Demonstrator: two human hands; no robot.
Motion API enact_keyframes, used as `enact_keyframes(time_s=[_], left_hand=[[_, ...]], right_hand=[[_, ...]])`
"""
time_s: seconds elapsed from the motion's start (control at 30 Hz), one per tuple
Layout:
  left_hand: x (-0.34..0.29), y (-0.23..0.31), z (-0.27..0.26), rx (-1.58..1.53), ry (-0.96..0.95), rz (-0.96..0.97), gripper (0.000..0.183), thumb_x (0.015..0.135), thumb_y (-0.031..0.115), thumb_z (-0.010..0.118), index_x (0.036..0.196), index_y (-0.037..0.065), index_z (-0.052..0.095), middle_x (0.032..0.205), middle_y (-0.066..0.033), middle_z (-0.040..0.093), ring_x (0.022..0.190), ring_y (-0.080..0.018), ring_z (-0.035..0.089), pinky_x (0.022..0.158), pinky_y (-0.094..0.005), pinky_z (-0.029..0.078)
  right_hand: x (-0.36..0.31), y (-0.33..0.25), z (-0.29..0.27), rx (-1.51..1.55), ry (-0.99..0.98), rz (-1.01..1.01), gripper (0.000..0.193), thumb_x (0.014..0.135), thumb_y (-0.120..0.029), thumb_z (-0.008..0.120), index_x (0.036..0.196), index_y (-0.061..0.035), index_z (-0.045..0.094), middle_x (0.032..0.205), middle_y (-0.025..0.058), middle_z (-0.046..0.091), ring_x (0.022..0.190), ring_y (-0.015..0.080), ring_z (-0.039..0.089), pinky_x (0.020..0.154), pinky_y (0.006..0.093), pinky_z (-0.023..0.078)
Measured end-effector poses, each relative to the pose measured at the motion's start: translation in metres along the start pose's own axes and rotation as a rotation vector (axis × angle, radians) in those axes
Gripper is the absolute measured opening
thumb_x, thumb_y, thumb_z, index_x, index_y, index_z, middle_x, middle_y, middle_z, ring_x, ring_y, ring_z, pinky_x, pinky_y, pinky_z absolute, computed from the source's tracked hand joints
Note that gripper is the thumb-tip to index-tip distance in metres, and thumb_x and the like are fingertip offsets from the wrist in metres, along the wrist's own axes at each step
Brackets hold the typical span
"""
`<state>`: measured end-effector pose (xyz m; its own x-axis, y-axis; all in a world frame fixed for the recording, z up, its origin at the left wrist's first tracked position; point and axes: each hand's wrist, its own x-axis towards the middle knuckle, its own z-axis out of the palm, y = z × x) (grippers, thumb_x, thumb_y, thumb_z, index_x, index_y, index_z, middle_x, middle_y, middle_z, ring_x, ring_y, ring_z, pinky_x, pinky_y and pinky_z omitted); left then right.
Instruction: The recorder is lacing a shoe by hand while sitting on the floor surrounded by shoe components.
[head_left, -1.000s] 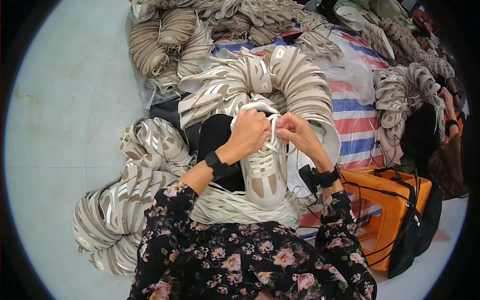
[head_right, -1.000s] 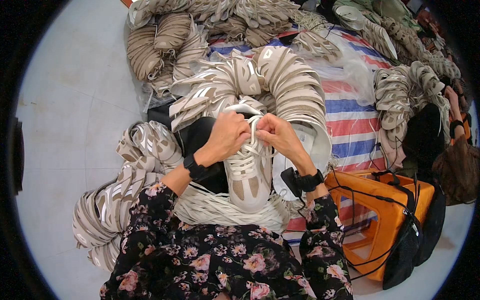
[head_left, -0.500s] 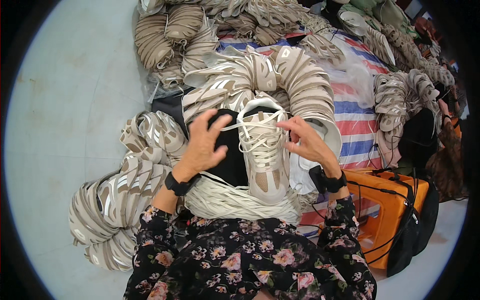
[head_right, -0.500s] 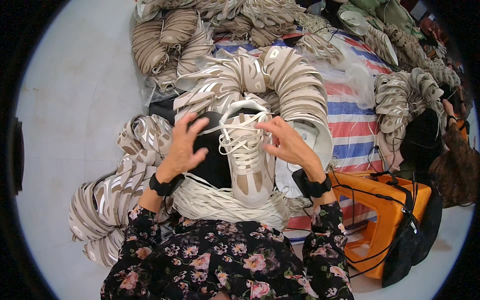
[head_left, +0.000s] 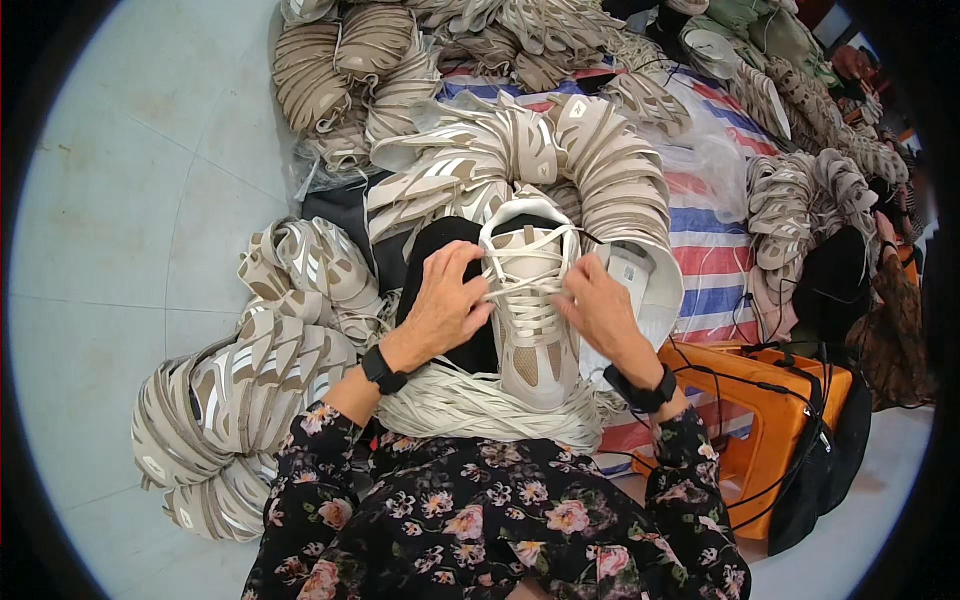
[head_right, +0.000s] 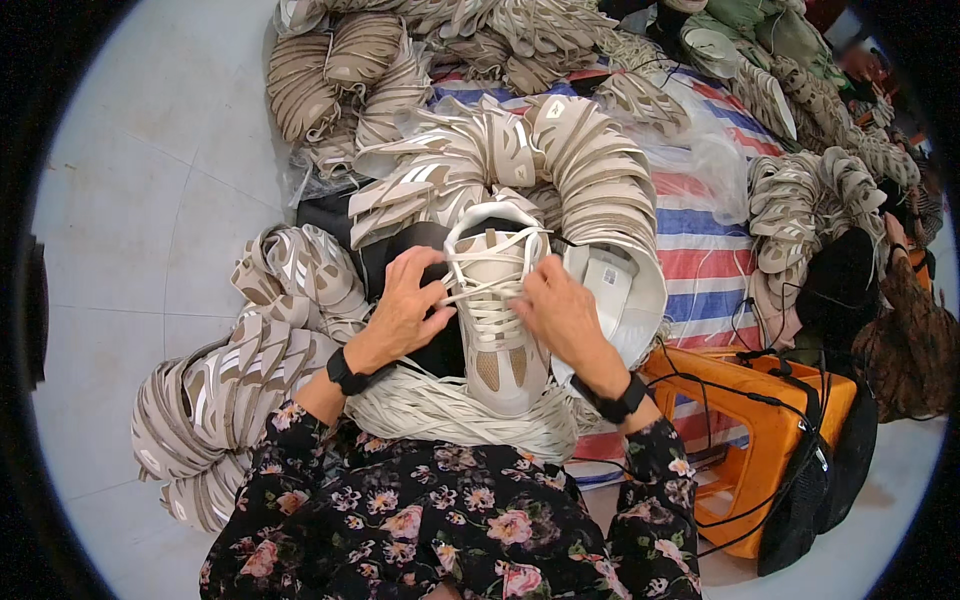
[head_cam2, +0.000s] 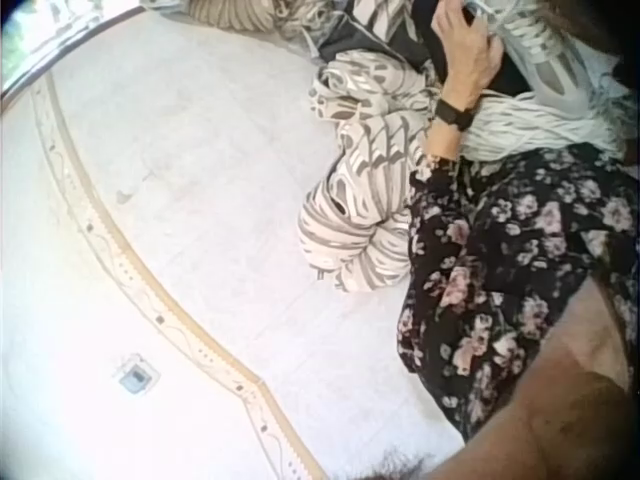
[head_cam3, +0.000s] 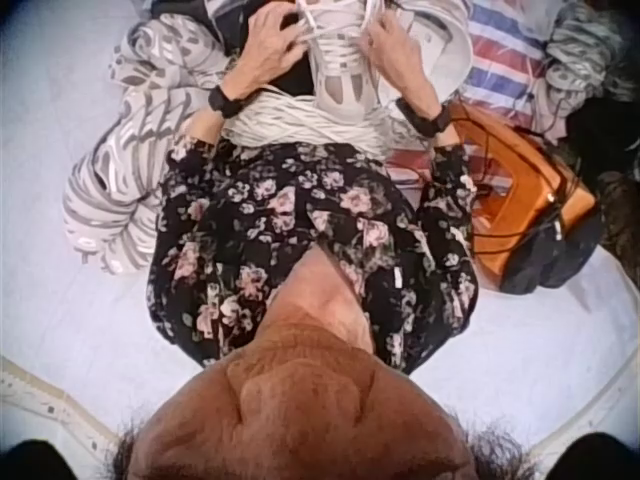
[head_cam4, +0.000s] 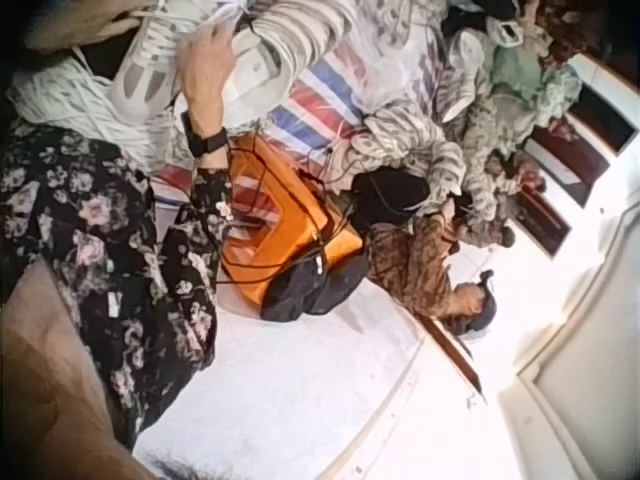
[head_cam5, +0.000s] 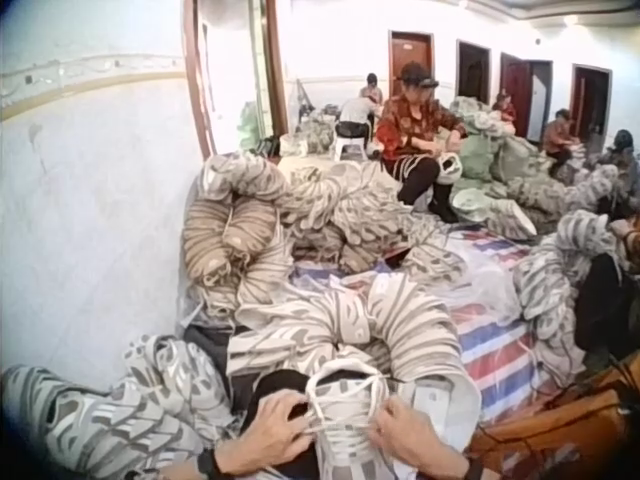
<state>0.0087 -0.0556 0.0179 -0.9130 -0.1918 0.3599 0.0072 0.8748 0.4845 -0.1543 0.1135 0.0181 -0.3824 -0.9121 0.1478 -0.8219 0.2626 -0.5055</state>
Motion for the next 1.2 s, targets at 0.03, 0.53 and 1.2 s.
enact_keyframes(time_s=[0.03, 0.53, 1.2], left_hand=[[-0.003, 0.005, -0.003, 0.001, -0.002, -0.005, 0.019, 0.061, 0.004, 0.067, 0.072, 0.003, 0.052, 0.114, -0.0153, 0.045, 0.112, -0.0353, 0.039, 0.090, -0.0441, 0.032], [0.002, -0.012, -0.038, -0.243, 0.113, -0.240, 0.058, 0.068, 0.014, 0.072, 0.118, 0.005, 0.046, 0.120, -0.0149, 0.040, 0.108, -0.0306, 0.044, 0.089, -0.0358, 0.040], [0.034, -0.052, -0.008, -0.279, -0.030, -0.387, 0.031, 0.075, 0.009, 0.065, 0.104, 0.005, 0.055, 0.107, -0.0079, 0.047, 0.092, -0.0189, 0.050, 0.073, -0.0273, 0.045]], right_hand=[[-0.003, -0.007, -0.001, 0.004, -0.004, -0.001, 0.026, 0.069, -0.015, 0.068, 0.084, -0.0030, 0.051, 0.088, 0.0105, 0.045, 0.074, 0.0290, 0.053, 0.062, 0.0374, 0.046], [0.062, -0.053, 0.032, -0.085, -0.034, 0.019, 0.035, 0.078, -0.038, 0.061, 0.073, -0.0025, 0.062, 0.065, 0.0151, 0.060, 0.060, 0.0322, 0.060, 0.054, 0.0422, 0.045], [-0.140, 0.168, 0.056, 1.716, 0.547, 0.729, 0.035, 0.084, -0.026, 0.056, 0.113, -0.0053, 0.053, 0.093, -0.0004, 0.060, 0.071, 0.0045, 0.055, 0.049, 0.0171, 0.039]])
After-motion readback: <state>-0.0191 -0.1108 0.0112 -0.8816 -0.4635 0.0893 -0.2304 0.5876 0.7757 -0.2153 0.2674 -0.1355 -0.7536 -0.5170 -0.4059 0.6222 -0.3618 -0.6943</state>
